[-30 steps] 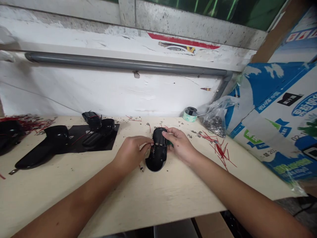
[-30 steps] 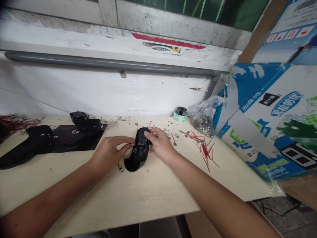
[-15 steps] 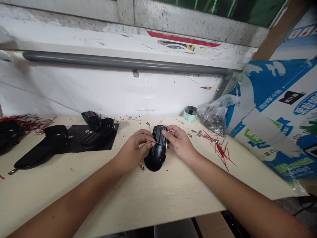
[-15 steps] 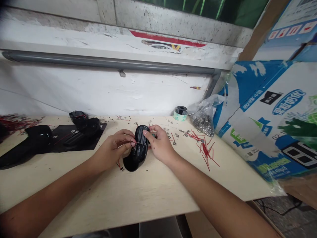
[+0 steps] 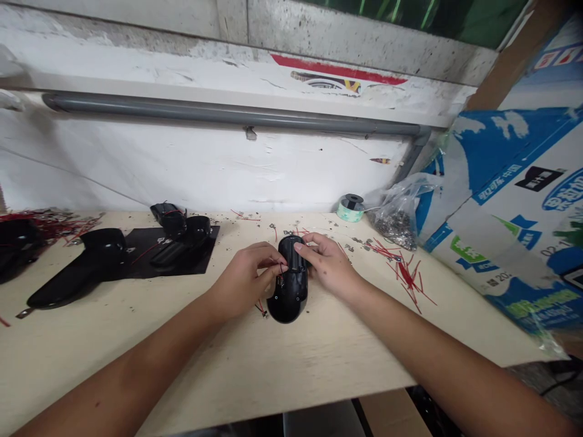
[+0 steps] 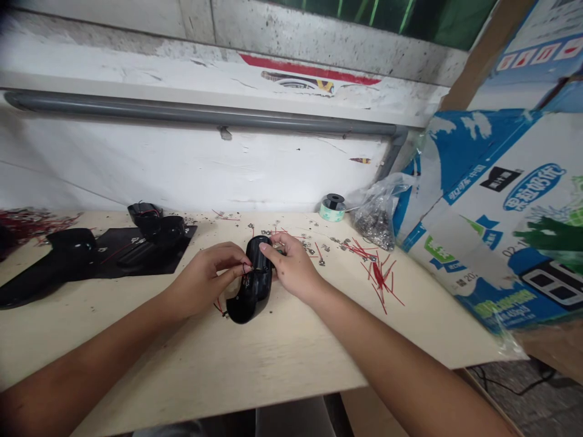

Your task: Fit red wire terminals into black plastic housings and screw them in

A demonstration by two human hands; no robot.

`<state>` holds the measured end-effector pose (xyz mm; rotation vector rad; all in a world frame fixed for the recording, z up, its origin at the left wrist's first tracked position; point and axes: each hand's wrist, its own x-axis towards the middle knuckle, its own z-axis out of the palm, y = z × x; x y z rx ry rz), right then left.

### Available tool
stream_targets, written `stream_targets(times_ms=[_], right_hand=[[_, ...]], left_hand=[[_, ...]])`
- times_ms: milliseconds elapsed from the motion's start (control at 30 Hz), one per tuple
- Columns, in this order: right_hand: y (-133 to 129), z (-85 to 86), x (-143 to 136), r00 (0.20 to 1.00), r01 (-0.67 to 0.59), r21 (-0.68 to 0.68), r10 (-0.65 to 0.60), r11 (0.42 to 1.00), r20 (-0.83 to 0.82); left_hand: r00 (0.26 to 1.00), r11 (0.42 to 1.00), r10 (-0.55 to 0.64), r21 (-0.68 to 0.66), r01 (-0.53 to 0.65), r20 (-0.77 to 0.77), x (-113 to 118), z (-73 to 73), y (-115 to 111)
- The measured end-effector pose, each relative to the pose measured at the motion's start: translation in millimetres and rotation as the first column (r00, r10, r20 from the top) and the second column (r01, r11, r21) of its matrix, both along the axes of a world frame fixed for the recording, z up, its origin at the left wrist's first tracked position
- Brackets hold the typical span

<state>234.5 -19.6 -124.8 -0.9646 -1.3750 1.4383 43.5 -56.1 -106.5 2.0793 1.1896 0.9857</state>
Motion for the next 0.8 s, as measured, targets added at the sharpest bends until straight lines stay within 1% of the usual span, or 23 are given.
stream_targets(times_ms=[67, 167, 267, 400, 467, 600, 800], right_hand=[[0, -0.3, 0, 1.000, -0.002, -0.026, 0.002, 1.000, 0.005], [0, -1.7, 1, 0.999, -0.012, -0.022, 0.012, 1.000, 0.031], [-1, -3.5, 1, 0.998, -0.041, -0.020, 0.042, 0.999, 0.039], [-2, -4.3, -1, 0.997, -0.068, -0.011, 0.068, 0.998, 0.029], [-4, -2.9, -1, 0.997, -0.072, -0.053, 0.073, 0.996, 0.026], [-8, 1.9, -2, 0.995, -0.086, -0.190, 0.094, 0.978, 0.029], [-9, 5.5, -2, 0.995, -0.088, -0.247, 0.095, 0.965, 0.018]], left_hand=[[0.999, 1.000, 0.024, -0.002, -0.024, -0.037, 0, 1.1, -1], [0.997, 0.998, 0.001, -0.061, -0.006, -0.082, -1, 3.8, -1], [0.996, 0.991, -0.058, -0.127, 0.049, -0.069, -2, 4.8, -1], [0.988, 0.973, -0.154, -0.178, 0.150, -0.004, -3, 3.3, -1], [0.985, 0.967, -0.172, -0.193, 0.168, -0.001, -3, 3.0, -2], [0.983, 0.962, -0.185, -0.204, 0.180, -0.005, -4, 3.8, -3], [0.977, 0.940, -0.200, -0.269, 0.212, 0.071, -4, 2.0, -3]])
